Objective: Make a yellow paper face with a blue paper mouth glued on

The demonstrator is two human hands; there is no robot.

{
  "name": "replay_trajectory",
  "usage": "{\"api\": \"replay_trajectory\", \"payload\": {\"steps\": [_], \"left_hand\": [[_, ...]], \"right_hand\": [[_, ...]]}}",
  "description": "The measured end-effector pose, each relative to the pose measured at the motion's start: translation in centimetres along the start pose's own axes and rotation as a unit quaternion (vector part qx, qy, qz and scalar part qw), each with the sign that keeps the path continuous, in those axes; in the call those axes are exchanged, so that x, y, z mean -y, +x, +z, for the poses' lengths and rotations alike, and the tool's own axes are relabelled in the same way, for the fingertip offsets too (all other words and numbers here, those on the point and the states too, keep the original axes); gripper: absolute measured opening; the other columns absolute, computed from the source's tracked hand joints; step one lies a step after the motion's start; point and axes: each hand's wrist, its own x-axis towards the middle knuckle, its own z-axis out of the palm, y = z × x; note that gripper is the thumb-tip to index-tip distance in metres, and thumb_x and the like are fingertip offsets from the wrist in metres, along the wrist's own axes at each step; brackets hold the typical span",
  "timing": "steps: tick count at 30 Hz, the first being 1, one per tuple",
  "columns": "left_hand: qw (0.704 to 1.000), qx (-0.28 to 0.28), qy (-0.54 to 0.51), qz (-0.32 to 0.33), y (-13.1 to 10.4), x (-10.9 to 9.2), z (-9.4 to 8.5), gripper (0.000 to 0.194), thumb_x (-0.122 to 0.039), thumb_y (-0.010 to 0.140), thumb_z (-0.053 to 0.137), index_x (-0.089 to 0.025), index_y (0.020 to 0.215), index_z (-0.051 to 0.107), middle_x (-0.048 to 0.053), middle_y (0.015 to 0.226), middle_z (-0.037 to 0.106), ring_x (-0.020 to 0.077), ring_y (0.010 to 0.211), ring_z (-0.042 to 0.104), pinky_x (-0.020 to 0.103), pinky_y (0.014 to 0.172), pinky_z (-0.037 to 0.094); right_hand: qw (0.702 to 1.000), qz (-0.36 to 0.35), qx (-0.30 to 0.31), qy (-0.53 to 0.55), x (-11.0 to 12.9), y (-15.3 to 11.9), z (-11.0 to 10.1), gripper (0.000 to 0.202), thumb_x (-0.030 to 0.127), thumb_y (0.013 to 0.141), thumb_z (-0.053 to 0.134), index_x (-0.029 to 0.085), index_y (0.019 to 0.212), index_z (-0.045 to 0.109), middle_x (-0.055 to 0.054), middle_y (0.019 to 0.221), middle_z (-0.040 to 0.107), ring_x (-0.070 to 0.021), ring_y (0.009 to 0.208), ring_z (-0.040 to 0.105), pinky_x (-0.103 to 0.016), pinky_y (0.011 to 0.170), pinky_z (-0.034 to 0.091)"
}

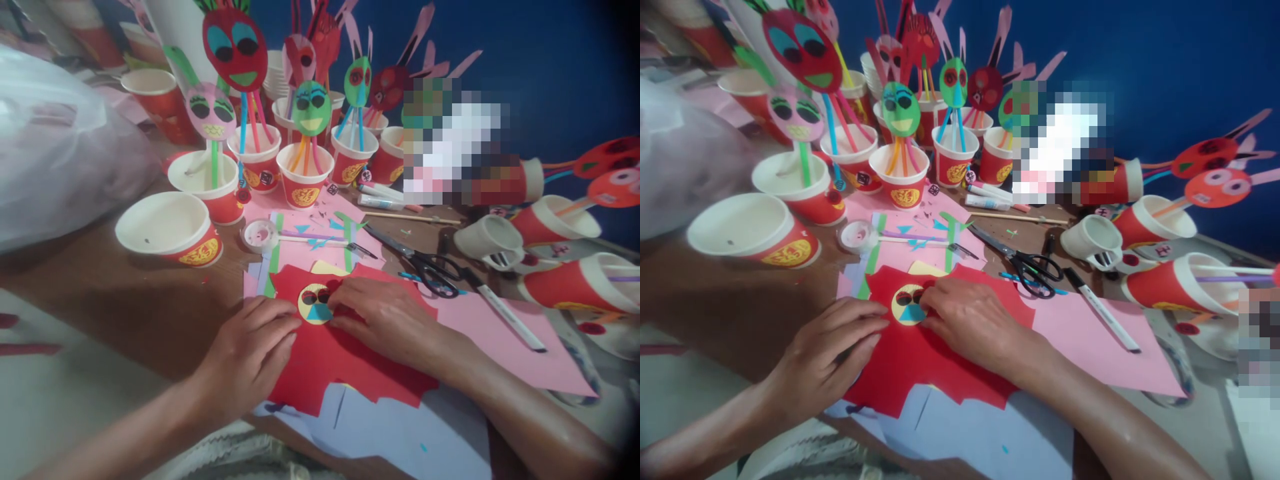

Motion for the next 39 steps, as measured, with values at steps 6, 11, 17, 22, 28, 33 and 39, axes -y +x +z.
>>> {"api": "replay_trajectory", "payload": {"steps": [6,11,17,22,28,33,39], "left_hand": [[1.0,0.01,0.018,-0.002,0.2,0.0,-0.1,0.021,-0.008,0.083,0.048,-0.016,0.096,0.063,0.007,0.098,0.065,0.0175,0.088,0.057,0.032,0.077,0.048],[0.998,0.022,0.053,0.035,0.2,0.1,0.2,0.025,-0.009,0.083,0.049,-0.013,0.105,0.062,0.01,0.112,0.064,0.0208,0.096,0.056,0.036,0.083,0.049],[0.997,0.012,0.059,0.053,0.3,0.2,0.6,0.024,-0.008,0.082,0.051,-0.013,0.103,0.062,0.009,0.109,0.066,0.0209,0.093,0.056,0.038,0.08,0.05],[0.998,0.004,0.048,0.051,0.3,0.0,0.5,0.024,-0.007,0.082,0.051,-0.012,0.102,0.062,0.009,0.107,0.066,0.0203,0.094,0.056,0.036,0.081,0.05],[0.998,-0.004,0.04,0.048,0.3,0.1,0.6,0.025,-0.007,0.081,0.052,-0.011,0.103,0.062,0.009,0.107,0.067,0.0201,0.094,0.056,0.036,0.082,0.05],[0.999,-0.003,0.033,0.038,0.3,0.2,0.5,0.023,-0.008,0.082,0.052,-0.014,0.102,0.063,0.008,0.107,0.067,0.0197,0.095,0.057,0.036,0.083,0.05],[0.999,-0.029,0.01,-0.018,0.2,0.1,0.0,0.021,-0.013,0.084,0.052,-0.018,0.103,0.061,0.008,0.11,0.064,0.0164,0.099,0.061,0.028,0.085,0.05]], "right_hand": [[1.0,0.004,0.004,-0.009,0.2,0.0,0.0,0.013,0.022,0.086,0.055,0.016,0.093,0.064,-0.006,0.09,0.067,-0.02,0.087,0.062,-0.028,0.071,0.044],[0.998,-0.035,-0.033,-0.043,0.1,-0.4,0.4,0.017,0.017,0.086,0.054,0.018,0.102,0.062,-0.005,0.089,0.065,-0.0188,0.084,0.061,-0.027,0.067,0.041],[0.979,-0.096,-0.062,-0.169,-0.1,-0.7,0.9,0.018,0.011,0.088,0.048,0.019,0.091,0.063,-0.002,0.072,0.057,-0.0161,0.064,0.05,-0.027,0.054,0.029],[0.967,-0.144,-0.075,-0.198,-0.2,-0.7,1.0,0.019,0.008,0.088,0.045,0.017,0.084,0.061,-0.004,0.074,0.058,-0.0164,0.065,0.049,-0.029,0.055,0.03],[0.954,-0.199,-0.09,-0.205,-0.2,-0.6,1.1,0.02,0.008,0.089,0.044,0.016,0.08,0.06,-0.004,0.072,0.058,-0.016,0.064,0.049,-0.03,0.058,0.032],[0.956,-0.209,-0.111,-0.172,-0.6,-0.5,1.3,0.026,0.01,0.091,0.04,0.015,0.074,0.059,-0.004,0.068,0.058,-0.0151,0.061,0.05,-0.029,0.056,0.032],[0.99,-0.081,-0.059,0.102,-0.2,-0.7,0.0,0.011,0.02,0.089,0.047,0.019,0.085,0.058,-0.001,0.078,0.064,-0.0125,0.07,0.056,-0.024,0.062,0.039]]}}
